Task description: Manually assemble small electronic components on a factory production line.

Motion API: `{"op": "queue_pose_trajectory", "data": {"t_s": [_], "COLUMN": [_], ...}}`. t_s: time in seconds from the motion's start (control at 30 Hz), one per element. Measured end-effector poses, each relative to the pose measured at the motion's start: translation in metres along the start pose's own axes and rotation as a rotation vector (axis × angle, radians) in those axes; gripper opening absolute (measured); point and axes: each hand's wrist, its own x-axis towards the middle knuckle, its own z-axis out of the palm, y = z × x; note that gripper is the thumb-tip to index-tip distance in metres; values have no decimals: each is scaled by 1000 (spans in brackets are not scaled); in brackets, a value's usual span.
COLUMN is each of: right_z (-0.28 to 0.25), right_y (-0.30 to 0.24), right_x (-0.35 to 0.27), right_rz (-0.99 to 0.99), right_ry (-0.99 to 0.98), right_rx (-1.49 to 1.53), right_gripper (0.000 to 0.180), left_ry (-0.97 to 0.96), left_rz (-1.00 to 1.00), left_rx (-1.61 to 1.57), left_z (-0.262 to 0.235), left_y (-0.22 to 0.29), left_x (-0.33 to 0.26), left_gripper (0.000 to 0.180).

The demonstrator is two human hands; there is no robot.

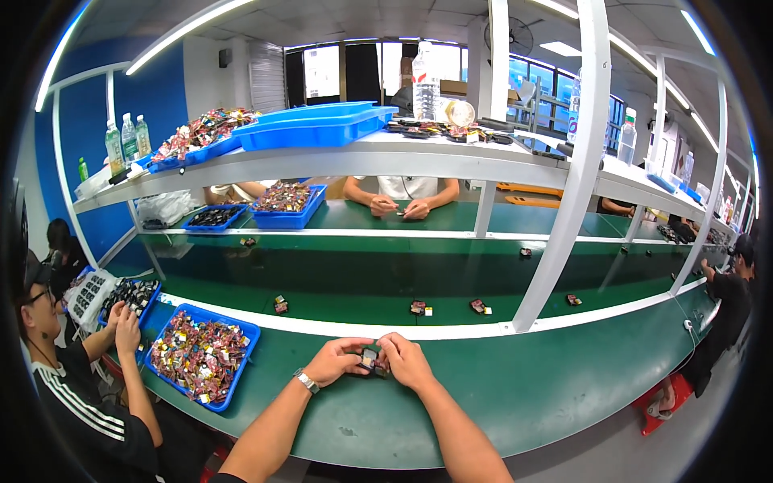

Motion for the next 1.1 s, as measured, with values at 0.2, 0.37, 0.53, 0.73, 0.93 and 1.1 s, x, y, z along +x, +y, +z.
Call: {"op": "queue_pose_trajectory", "data": {"t_s": [0.2, 0.37, 0.53, 0.73, 0.93, 1.1], "right_z": [-3, 3, 3, 6, 7, 4], "right_y": [-3, -9, -16, -16, -17, -1], "right_x": [-4, -8, -10, -7, -8, -3], "right_rz": [-45, -171, -357, -474, -392, -391], "right_ry": [-108, -174, -135, -47, -89, -64], "right_rx": [103, -133, -456, -610, -517, -450], "right_gripper": [15, 29, 27, 20, 12, 11], "left_ry": [88, 63, 36, -9, -4, -62], "left_rz": [53, 32, 29, 13, 1, 10], "left_rx": [-69, -100, -101, -27, -60, -157], "left_z": [-5, -10, -5, -7, -8, -15], "left_y": [-2, -7, -5, -10, -8, -12], "left_x": [2, 2, 2, 3, 2, 5], "left_gripper": [36, 32, 32, 32, 28, 15]}}
